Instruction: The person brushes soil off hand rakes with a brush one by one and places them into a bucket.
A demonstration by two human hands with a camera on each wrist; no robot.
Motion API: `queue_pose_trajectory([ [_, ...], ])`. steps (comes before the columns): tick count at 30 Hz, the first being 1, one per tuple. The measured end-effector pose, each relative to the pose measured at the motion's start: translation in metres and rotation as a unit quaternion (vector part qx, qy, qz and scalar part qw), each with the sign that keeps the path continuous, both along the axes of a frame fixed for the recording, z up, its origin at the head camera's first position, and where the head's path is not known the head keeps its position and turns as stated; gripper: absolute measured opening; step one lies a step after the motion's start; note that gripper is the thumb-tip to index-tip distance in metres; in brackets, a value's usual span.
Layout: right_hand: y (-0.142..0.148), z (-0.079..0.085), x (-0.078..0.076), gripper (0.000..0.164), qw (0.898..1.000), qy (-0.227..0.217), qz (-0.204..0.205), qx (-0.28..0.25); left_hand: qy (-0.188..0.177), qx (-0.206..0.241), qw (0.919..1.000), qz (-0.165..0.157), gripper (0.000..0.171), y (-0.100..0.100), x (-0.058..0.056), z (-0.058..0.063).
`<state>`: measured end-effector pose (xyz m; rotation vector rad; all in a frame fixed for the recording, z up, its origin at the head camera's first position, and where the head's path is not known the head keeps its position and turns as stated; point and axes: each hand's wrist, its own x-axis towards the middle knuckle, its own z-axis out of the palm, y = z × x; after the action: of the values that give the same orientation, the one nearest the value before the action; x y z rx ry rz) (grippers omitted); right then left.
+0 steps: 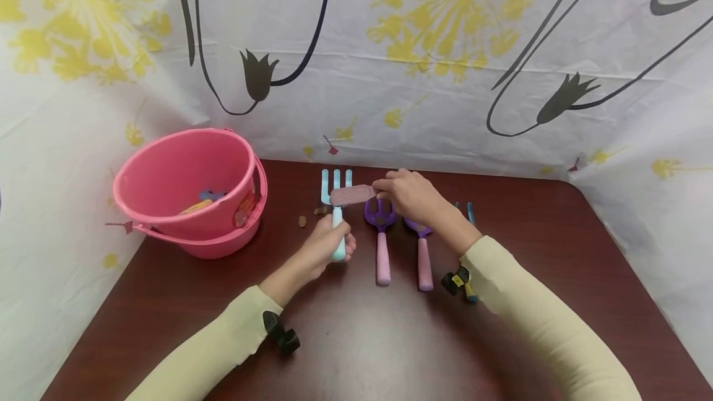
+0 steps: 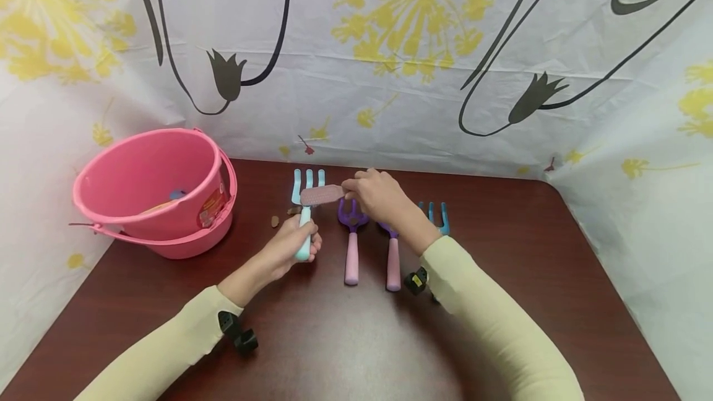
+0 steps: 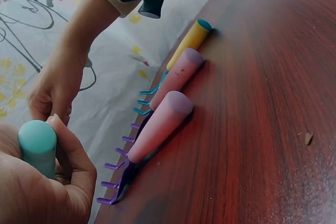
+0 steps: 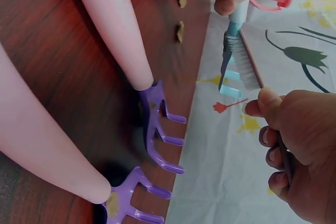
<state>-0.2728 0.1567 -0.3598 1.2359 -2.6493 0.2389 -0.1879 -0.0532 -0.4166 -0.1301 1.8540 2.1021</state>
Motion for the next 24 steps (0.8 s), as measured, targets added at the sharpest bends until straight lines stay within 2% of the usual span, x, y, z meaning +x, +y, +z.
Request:
queue_pose_trajectory([
  [7,-0.0024,-0.0034,-0.0001,0.012,1.000,0.022,-0.009,0.001,0.003,-0.001,1.0000,0.005,0.028,-0.0018,0.0014,-0.0005],
  [17,-0.0013,-0.0051,-0.0024,0.022,0.999,-0.003,-0.051,0.001,0.012,-0.007,0.9998,-0.016,0.044,-0.0023,0.0053,-0.0011],
  [24,0.0015,-0.0093,-0.0034,0.021,0.998,-0.012,-0.064,-0.012,0.014,-0.002,0.9998,-0.014,0.043,-0.0024,0.0049,0.0003],
])
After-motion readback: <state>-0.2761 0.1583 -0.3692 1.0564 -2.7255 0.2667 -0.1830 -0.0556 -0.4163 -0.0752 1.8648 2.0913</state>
